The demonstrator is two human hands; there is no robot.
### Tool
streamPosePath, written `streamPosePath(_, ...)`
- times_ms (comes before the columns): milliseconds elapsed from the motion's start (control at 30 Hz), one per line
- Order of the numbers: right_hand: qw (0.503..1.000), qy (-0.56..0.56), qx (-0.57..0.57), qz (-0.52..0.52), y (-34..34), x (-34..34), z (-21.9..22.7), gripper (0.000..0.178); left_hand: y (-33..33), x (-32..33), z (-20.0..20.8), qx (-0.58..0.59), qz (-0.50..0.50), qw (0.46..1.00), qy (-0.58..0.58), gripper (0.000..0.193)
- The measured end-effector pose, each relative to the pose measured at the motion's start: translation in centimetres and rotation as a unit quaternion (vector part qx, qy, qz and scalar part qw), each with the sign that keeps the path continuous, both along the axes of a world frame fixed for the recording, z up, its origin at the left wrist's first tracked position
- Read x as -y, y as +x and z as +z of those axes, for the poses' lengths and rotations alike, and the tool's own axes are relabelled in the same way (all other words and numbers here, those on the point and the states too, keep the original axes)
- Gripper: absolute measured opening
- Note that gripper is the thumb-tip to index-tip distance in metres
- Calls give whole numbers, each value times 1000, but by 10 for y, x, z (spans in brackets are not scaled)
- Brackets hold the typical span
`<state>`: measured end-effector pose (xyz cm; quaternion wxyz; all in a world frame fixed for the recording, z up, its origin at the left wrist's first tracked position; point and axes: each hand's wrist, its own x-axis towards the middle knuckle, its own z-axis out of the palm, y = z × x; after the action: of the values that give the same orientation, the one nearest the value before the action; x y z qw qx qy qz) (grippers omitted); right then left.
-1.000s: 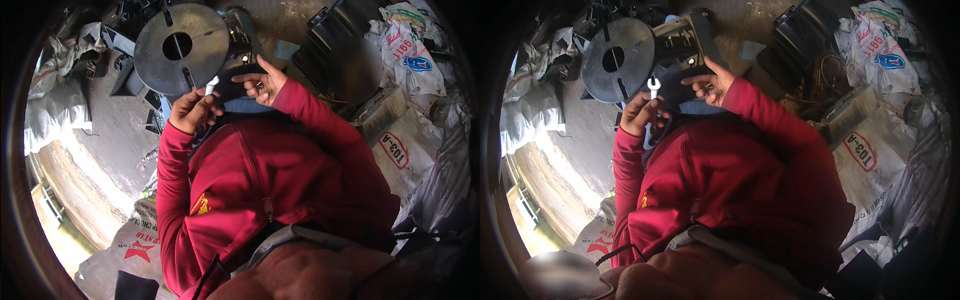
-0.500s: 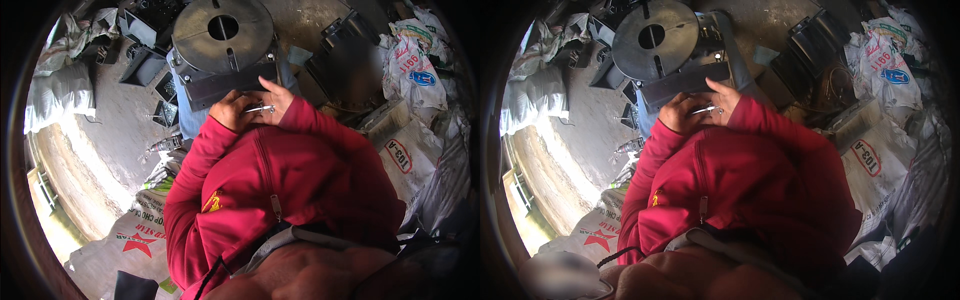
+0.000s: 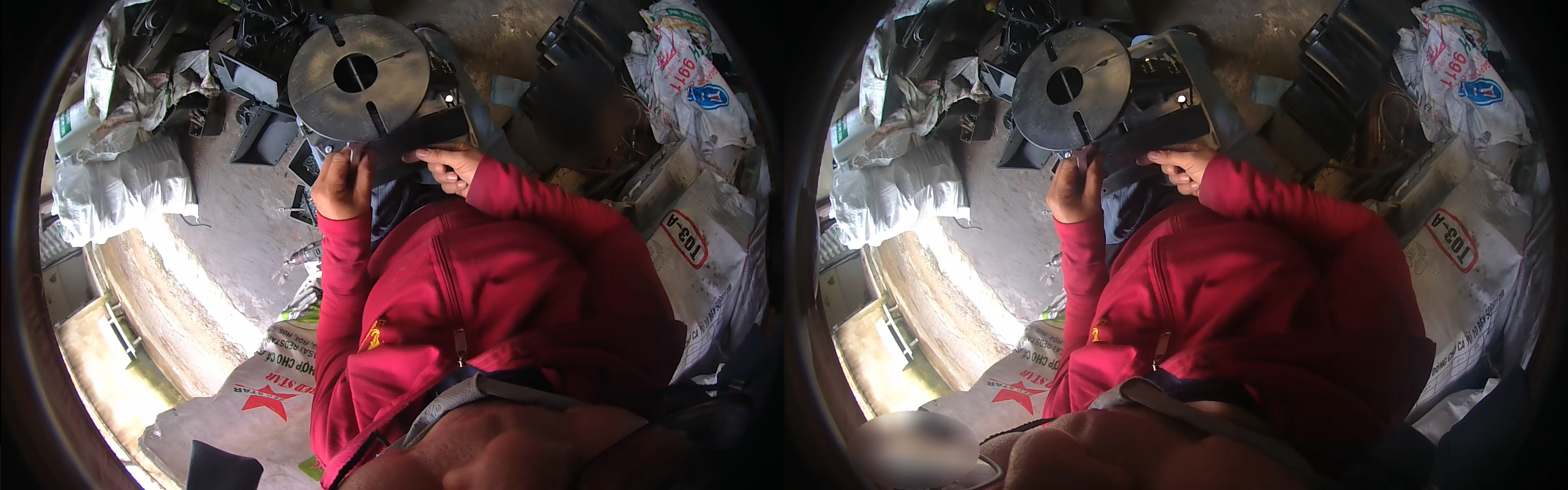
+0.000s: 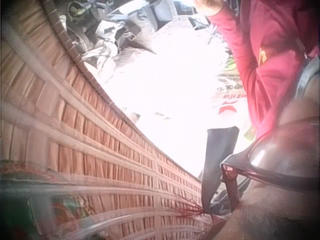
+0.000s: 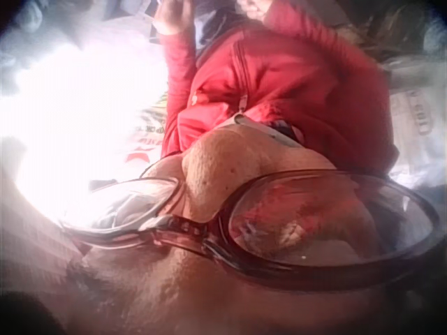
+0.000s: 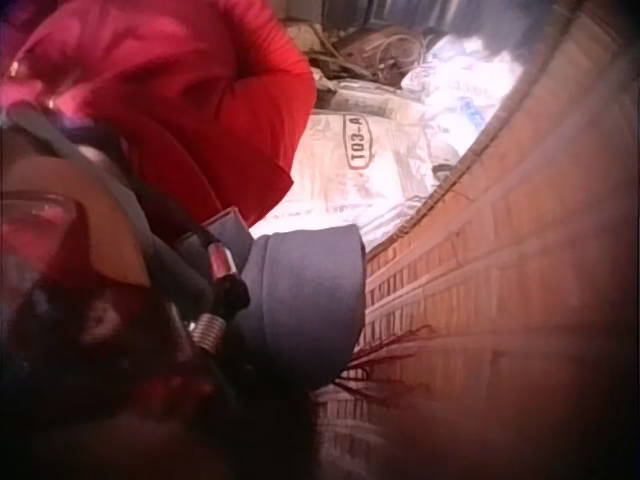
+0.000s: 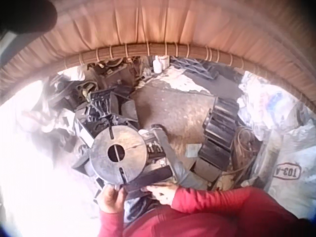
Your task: The person assembles a metal component by inserting bolts and tightening them with a wrench. They reposition the part on their lap and continue fastening multiple bolts to secure the assembly.
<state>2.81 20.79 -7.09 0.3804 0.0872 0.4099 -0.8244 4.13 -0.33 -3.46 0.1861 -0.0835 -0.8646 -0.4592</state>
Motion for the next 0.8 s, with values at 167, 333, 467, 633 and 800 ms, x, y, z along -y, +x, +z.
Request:
streamPosePath(167,844,270,-439,-151,-22,5,4,21,-18,-9,2,-85,23,989,-118,26)
streamPosePath(333,793,396,-455,-86,-36,-3,32,23,-29,-13,-15,-141,40,966,-211,24)
streamPosePath(467,825,334,-445,-102,-41,0,28,23,-31,-12,-20,-124,42,960,-246,24)
streamPosePath(633,686,445,-571,-77,-38,6,20,26,-32,-14,-18,-107,33,952,-285,32)
streamPosePath(800,624,467,-614,-126,-43,20,11,24,-29,-17,-9,-103,-18,956,-273,37)
